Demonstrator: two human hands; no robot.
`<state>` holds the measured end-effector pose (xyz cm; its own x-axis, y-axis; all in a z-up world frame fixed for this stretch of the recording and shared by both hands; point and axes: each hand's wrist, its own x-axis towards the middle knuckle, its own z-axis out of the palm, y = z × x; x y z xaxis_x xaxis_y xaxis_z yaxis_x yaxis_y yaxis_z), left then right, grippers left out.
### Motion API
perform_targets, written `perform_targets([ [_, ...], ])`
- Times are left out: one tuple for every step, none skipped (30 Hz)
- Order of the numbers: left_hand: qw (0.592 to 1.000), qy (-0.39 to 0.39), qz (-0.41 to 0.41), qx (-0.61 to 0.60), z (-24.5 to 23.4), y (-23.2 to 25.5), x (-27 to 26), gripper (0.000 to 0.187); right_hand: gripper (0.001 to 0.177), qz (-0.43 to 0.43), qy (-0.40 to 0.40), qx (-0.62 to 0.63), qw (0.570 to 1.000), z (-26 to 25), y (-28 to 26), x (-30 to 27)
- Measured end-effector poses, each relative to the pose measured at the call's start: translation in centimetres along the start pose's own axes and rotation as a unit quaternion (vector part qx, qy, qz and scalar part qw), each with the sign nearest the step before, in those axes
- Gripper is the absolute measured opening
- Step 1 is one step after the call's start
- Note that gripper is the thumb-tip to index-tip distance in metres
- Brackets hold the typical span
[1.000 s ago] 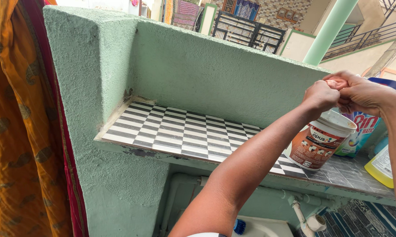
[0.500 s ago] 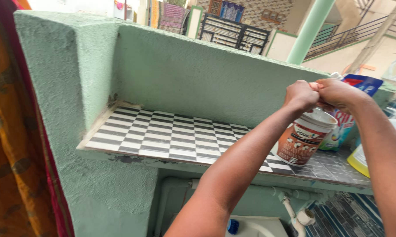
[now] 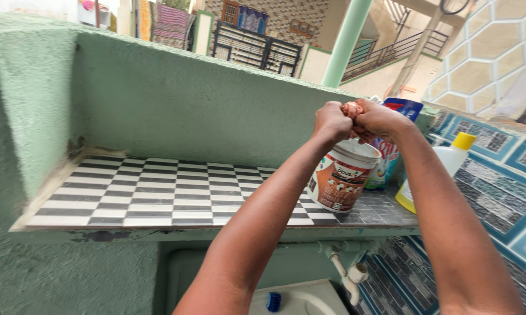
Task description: The person cleans a sink and the surrounding ledge by hand and using a cloth, pouring liquid from a bottle and scrubbing a container before wiping the tiled surfaces.
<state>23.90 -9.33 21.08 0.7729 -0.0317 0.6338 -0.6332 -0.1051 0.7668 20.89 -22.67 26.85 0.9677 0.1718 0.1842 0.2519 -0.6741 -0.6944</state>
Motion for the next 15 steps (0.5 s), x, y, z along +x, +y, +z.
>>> perform_targets([
  [1.0, -0.005, 0.004, -0.006, -0.2, 0.2, -0.1, 0.021, 0.007, 0.01, -0.006, 0.004, 1.0, -0.1, -0.3, -0.4],
  [0.998, -0.031, -0.032, -0.044, -0.4, 0.5, -0.3, 0.017, 0.007, 0.013, 0.002, 0.001, 1.0, 0.0, -0.6, -0.6],
  [0.993, -0.058, -0.068, -0.08, -0.6, 0.7, -0.5, 0.014, 0.017, 0.04, 0.021, 0.001, 0.999, 0.1, -0.9, -0.8],
  [0.992, -0.063, -0.065, -0.084, -0.8, 0.9, -0.7, 0.014, 0.027, 0.068, 0.04, 0.001, 0.997, -0.2, -0.9, -1.1],
  [0.992, -0.066, -0.072, -0.073, -1.0, 1.0, -0.8, 0.014, 0.027, 0.07, 0.044, 0.001, 0.997, -0.4, -0.9, -1.4],
  [0.993, -0.069, -0.079, -0.062, -0.9, 1.2, -1.0, 0.014, 0.031, 0.067, 0.039, 0.004, 0.997, -0.7, -0.7, -1.5],
  [0.993, -0.071, -0.079, -0.061, -0.9, 1.3, -1.0, 0.014, 0.035, 0.061, 0.031, 0.008, 0.998, -0.6, -0.6, -1.2],
  [0.994, -0.066, -0.065, -0.053, -0.8, 1.4, -1.1, 0.017, 0.035, 0.062, 0.031, 0.01, 0.998, -1.0, -0.4, -1.3],
  [0.996, -0.057, -0.054, -0.042, -1.0, 1.2, -1.0, 0.021, 0.041, 0.052, 0.014, 0.018, 0.998, -1.2, -0.4, -1.3],
  [0.996, -0.054, -0.056, -0.037, -1.1, 1.0, -1.0, 0.021, 0.047, 0.043, -0.003, 0.026, 0.999, -1.2, -0.3, -1.2],
  [0.996, -0.058, -0.055, -0.046, -1.0, 1.0, -0.9, 0.02, 0.047, 0.04, -0.008, 0.027, 0.999, -1.2, -0.5, -1.1],
  [0.995, -0.062, -0.055, -0.055, -0.8, 1.0, -0.8, 0.019, 0.053, 0.065, 0.043, -0.007, 0.997, -1.5, -0.6, -1.5],
  [0.996, -0.056, -0.056, -0.051, -0.7, 0.9, -0.7, 0.019, 0.06, 0.088, 0.093, -0.039, 0.991, -1.4, -0.7, -1.4],
  [0.998, -0.043, -0.033, -0.024, -0.5, 0.9, -0.6, 0.019, 0.06, 0.083, 0.087, -0.038, 0.992, -1.1, -0.7, -1.4],
  [1.0, -0.028, -0.01, 0.005, -0.7, 0.9, -0.5, 0.02, 0.064, 0.08, 0.086, -0.045, 0.992, -1.3, -0.8, -1.5],
])
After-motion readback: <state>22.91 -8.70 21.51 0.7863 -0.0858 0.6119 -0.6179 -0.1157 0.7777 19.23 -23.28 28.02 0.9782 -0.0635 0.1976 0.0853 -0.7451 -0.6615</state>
